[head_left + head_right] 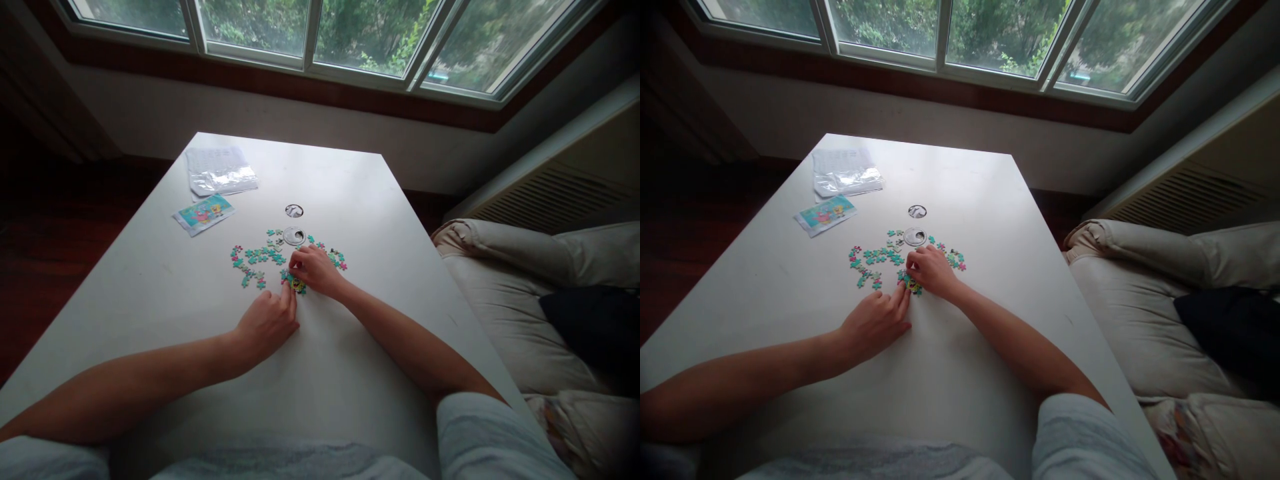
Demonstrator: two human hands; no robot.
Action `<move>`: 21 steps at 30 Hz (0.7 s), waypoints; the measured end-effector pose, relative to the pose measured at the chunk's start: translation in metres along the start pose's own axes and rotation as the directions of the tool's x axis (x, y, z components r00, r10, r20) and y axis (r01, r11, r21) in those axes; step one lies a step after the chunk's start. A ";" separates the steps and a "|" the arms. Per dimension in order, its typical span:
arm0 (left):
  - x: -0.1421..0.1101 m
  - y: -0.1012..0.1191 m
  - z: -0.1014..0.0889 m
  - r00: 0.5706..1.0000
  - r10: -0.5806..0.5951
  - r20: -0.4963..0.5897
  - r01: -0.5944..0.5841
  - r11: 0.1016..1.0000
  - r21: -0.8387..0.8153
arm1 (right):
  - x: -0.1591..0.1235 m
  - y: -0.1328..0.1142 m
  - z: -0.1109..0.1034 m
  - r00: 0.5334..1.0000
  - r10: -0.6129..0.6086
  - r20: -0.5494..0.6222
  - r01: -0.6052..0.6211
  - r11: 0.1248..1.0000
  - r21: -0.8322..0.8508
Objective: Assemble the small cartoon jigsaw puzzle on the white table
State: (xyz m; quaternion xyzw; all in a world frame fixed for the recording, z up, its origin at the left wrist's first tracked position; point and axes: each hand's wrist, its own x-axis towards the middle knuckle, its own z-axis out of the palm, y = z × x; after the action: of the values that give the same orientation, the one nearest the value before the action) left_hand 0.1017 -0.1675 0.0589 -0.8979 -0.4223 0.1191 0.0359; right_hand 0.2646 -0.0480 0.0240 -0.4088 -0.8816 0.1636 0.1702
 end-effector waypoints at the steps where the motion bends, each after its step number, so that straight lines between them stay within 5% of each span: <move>1: 0.000 0.000 0.000 1.000 -0.001 -0.003 0.001 1.000 0.000 | 0.000 0.000 0.000 1.000 0.000 0.000 0.000 1.000 -0.003; 12: -0.001 0.000 -0.001 1.000 0.003 -0.016 -0.002 1.000 0.013 | 0.001 0.013 -0.008 0.994 0.016 -0.106 0.001 0.988 0.156; 16: -0.002 -0.003 -0.005 1.000 -0.005 -0.021 0.005 1.000 0.016 | -0.001 0.034 -0.027 0.961 0.139 -0.240 -0.086 0.971 0.221; 21: -0.005 -0.007 -0.014 0.999 -0.026 -0.028 0.026 1.000 0.009 | -0.005 0.066 -0.044 0.908 0.320 -0.270 -0.247 0.930 0.273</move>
State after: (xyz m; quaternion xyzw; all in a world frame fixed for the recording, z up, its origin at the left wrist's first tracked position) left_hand 0.0974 -0.1663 0.0748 -0.8937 -0.4328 0.1081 0.0477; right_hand 0.3305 -0.0045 0.0342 -0.5309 -0.7493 0.2227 0.3272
